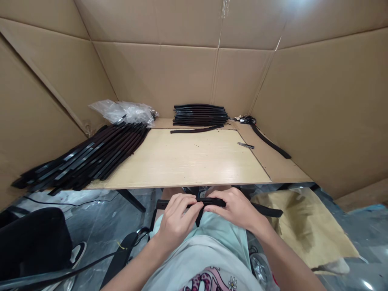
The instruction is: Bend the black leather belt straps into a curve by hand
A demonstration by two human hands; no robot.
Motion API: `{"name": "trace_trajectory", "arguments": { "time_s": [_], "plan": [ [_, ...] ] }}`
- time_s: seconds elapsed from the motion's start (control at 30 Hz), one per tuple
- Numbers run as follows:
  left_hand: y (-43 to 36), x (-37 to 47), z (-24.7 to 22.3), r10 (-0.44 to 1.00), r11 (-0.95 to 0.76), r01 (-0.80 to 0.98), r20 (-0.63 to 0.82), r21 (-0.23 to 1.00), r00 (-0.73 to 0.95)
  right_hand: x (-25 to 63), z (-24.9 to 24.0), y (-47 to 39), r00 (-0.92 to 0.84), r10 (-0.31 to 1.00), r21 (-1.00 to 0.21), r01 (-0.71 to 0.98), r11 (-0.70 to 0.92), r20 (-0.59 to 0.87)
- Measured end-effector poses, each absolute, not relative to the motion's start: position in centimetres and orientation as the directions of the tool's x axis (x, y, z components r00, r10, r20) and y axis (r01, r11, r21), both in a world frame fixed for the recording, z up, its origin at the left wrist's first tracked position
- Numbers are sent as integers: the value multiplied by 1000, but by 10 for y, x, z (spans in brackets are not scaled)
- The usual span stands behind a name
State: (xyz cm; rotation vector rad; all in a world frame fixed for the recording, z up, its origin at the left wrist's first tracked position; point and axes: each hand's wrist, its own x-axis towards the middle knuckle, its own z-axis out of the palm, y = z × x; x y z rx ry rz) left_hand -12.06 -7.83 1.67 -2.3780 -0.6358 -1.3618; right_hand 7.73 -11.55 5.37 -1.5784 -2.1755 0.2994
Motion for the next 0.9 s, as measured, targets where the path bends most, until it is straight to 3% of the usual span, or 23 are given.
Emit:
{"name": "trace_trajectory", "arguments": {
  "time_s": [0.4, 0.6, 0.7, 0.83, 0.9],
  "plan": [
    [-80, -121, 19, 194, -854, 514, 867, -81, 458, 77, 52, -113, -194, 958, -395, 880, 265, 211],
    [-76, -125, 28, 171, -827, 530, 813, -189, 556, 78, 50, -116, -55, 988, -403, 908, 111, 146],
    [-74, -129, 35, 165, -819, 534, 805, -211, 571, 78, 50, -116, -74, 983, -356, 926, 129, 166],
    [-72, -137, 41, 181, -846, 496, 771, -194, 610, 78, 51, -116, -114, 971, -318, 931, 178, 208],
    [-72, -140, 42, 219, -880, 460, 756, -121, 617, 80, 52, -117, -103, 971, -327, 929, 171, 215]
  ]
}}
